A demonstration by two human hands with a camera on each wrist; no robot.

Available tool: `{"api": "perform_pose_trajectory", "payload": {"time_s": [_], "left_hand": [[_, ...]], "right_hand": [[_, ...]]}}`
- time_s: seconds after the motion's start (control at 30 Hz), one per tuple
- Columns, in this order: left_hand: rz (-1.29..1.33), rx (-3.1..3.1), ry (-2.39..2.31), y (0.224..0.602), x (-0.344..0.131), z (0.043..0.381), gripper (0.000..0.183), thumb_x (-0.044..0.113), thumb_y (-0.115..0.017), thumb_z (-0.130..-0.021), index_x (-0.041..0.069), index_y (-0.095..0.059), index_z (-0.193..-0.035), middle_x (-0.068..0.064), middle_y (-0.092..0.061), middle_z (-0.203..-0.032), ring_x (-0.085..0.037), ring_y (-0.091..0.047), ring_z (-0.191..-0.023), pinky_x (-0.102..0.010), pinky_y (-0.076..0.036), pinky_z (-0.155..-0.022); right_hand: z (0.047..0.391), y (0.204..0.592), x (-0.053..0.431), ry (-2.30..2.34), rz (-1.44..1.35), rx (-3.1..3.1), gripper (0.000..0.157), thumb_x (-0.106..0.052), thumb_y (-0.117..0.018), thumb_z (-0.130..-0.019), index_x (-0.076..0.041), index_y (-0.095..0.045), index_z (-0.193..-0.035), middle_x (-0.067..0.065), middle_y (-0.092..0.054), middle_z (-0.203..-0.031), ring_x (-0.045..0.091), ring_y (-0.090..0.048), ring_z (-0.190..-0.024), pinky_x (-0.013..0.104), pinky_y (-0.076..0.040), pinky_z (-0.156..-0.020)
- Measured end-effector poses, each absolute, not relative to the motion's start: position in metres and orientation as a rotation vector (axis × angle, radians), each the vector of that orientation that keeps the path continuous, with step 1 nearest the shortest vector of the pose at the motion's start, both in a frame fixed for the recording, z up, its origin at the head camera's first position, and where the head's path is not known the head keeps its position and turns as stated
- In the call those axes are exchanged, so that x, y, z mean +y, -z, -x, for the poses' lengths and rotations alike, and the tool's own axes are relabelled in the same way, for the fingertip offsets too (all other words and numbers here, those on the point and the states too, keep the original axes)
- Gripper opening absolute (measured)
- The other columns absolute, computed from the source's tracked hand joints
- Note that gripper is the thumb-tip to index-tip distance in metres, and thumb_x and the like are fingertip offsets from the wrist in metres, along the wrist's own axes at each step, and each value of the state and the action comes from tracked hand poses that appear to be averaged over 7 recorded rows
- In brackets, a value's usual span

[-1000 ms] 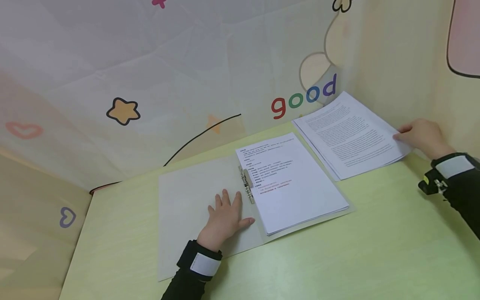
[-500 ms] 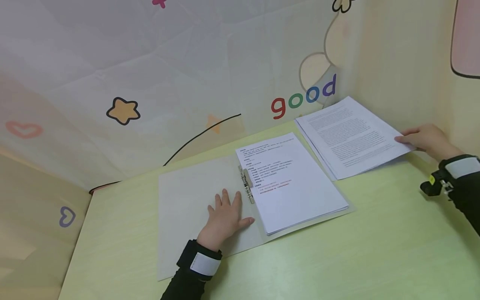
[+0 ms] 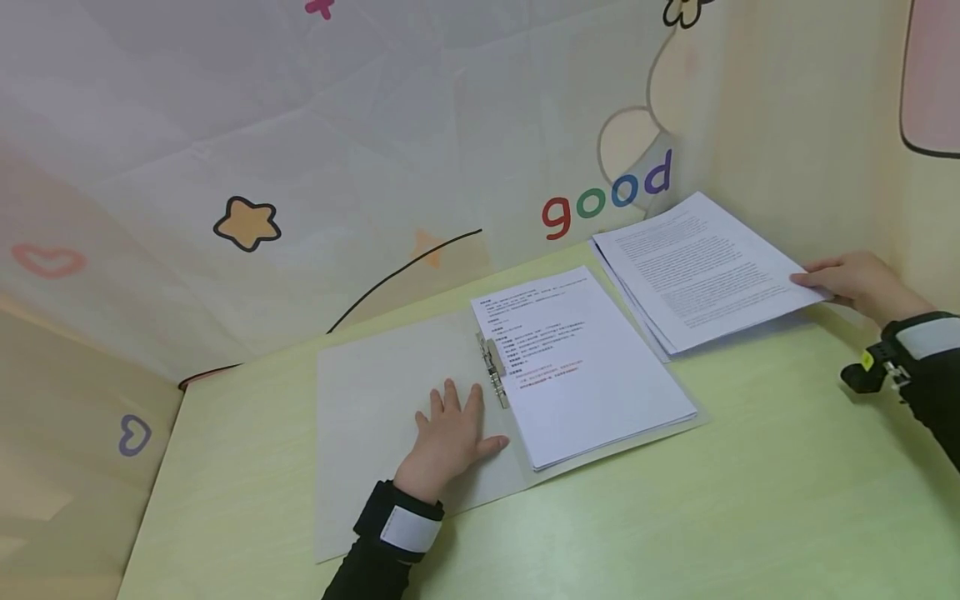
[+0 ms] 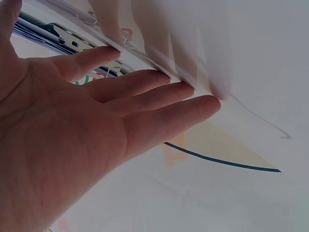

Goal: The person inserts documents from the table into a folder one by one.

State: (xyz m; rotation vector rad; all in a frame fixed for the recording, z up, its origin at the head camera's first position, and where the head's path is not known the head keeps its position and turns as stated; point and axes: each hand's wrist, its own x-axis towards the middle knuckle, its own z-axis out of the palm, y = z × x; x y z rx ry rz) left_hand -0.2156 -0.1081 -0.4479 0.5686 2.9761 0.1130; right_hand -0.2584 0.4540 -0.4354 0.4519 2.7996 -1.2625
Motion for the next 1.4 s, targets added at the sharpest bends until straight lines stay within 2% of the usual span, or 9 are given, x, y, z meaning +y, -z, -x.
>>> {"api": "perform_pose_trajectory", "payload": {"time_s": [0.1, 0.27, 0.53, 0.63, 0.77, 0.87, 1.07, 1.23, 1.4], "left_hand": [[-0.57, 2.977, -0.117, 0.448, -0.108, 0.215, 0.086, 0.058, -0.06, -0.081, 0.005, -0.032, -0.144, -0.034, -0.022, -0.146, -0.053, -0.019, -0.129, -0.071, -0.03, -0.094], [-0.576, 2.979, -0.123, 0.448, -0.108, 0.214, 0.086, 0.057, -0.06, -0.081, 0.005, -0.033, -0.143, -0.035, -0.022, -0.145, -0.053, -0.02, -0.129, -0.071, -0.031, -0.094], [-0.579, 2.98, -0.114, 0.448, -0.108, 0.213, 0.085, 0.057, -0.06, -0.082, 0.005, -0.033, -0.143, -0.035, -0.022, -0.145, -0.053, -0.02, -0.128, -0.071, -0.031, -0.094], [-0.576, 2.977, -0.108, 0.448, -0.109, 0.213, 0.086, 0.058, -0.059, -0.082, 0.005, -0.032, -0.144, -0.035, -0.022, -0.145, -0.053, -0.02, -0.129, -0.07, -0.031, -0.094], [-0.573, 2.975, -0.106, 0.448, -0.109, 0.214, 0.086, 0.058, -0.059, -0.082, 0.006, -0.032, -0.144, -0.035, -0.022, -0.146, -0.053, -0.019, -0.129, -0.07, -0.031, -0.094], [-0.57, 2.976, -0.108, 0.449, -0.109, 0.215, 0.086, 0.058, -0.059, -0.081, 0.006, -0.032, -0.144, -0.034, -0.022, -0.146, -0.053, -0.02, -0.129, -0.07, -0.031, -0.094], [-0.574, 2.98, -0.097, 0.45, -0.108, 0.214, 0.086, 0.059, -0.059, -0.081, 0.006, -0.032, -0.144, -0.034, -0.023, -0.146, -0.053, -0.02, -0.129, -0.07, -0.031, -0.094], [-0.575, 2.979, -0.103, 0.45, -0.108, 0.214, 0.086, 0.059, -0.059, -0.082, 0.006, -0.032, -0.144, -0.034, -0.022, -0.146, -0.053, -0.02, -0.129, -0.07, -0.031, -0.094], [-0.58, 2.983, -0.092, 0.449, -0.108, 0.215, 0.086, 0.059, -0.058, -0.082, 0.006, -0.032, -0.144, -0.034, -0.022, -0.146, -0.053, -0.02, -0.129, -0.07, -0.031, -0.094]], "right_hand": [[0.258, 0.435, 0.454, 1.289, -0.437, 2.787, 0.1, -0.061, -0.059, -0.08, 0.023, -0.033, -0.129, 0.043, -0.034, -0.126, 0.035, -0.048, -0.095, 0.02, -0.045, -0.059], [0.255, 0.432, 0.454, 1.314, -0.375, 2.755, 0.092, -0.051, -0.059, -0.085, 0.024, -0.03, -0.129, 0.042, -0.038, -0.121, 0.02, -0.053, -0.083, 0.02, -0.047, -0.06], [0.253, 0.429, 0.449, 1.371, -0.39, 2.75, 0.083, -0.042, -0.058, -0.088, 0.025, -0.03, -0.128, 0.037, -0.049, -0.109, 0.014, -0.053, -0.075, 0.02, -0.049, -0.059], [0.252, 0.427, 0.446, 1.409, -0.396, 2.742, 0.08, -0.037, -0.059, -0.088, 0.025, -0.029, -0.129, 0.028, -0.054, -0.1, 0.009, -0.052, -0.073, 0.021, -0.05, -0.06], [0.25, 0.426, 0.443, 1.407, -0.394, 2.745, 0.081, -0.039, -0.059, -0.088, 0.025, -0.029, -0.129, 0.035, -0.049, -0.106, 0.007, -0.051, -0.073, 0.02, -0.05, -0.061], [0.248, 0.425, 0.441, 1.386, -0.398, 2.744, 0.086, -0.045, -0.057, -0.088, 0.025, -0.028, -0.129, 0.042, -0.037, -0.121, 0.009, -0.051, -0.075, 0.018, -0.049, -0.06], [0.246, 0.422, 0.436, 1.359, -0.382, 2.731, 0.089, -0.048, -0.055, -0.088, 0.024, -0.025, -0.131, 0.043, -0.03, -0.127, 0.021, -0.051, -0.084, 0.018, -0.047, -0.061], [0.244, 0.42, 0.431, 1.308, -0.352, 2.717, 0.089, -0.05, -0.051, -0.09, 0.023, -0.023, -0.133, 0.044, -0.026, -0.131, 0.04, -0.039, -0.105, 0.015, -0.043, -0.06], [0.244, 0.416, 0.426, 1.31, -0.322, 2.691, 0.09, -0.051, -0.05, -0.09, 0.021, -0.021, -0.135, 0.044, -0.023, -0.134, 0.043, -0.032, -0.11, 0.015, -0.042, -0.062]]}}
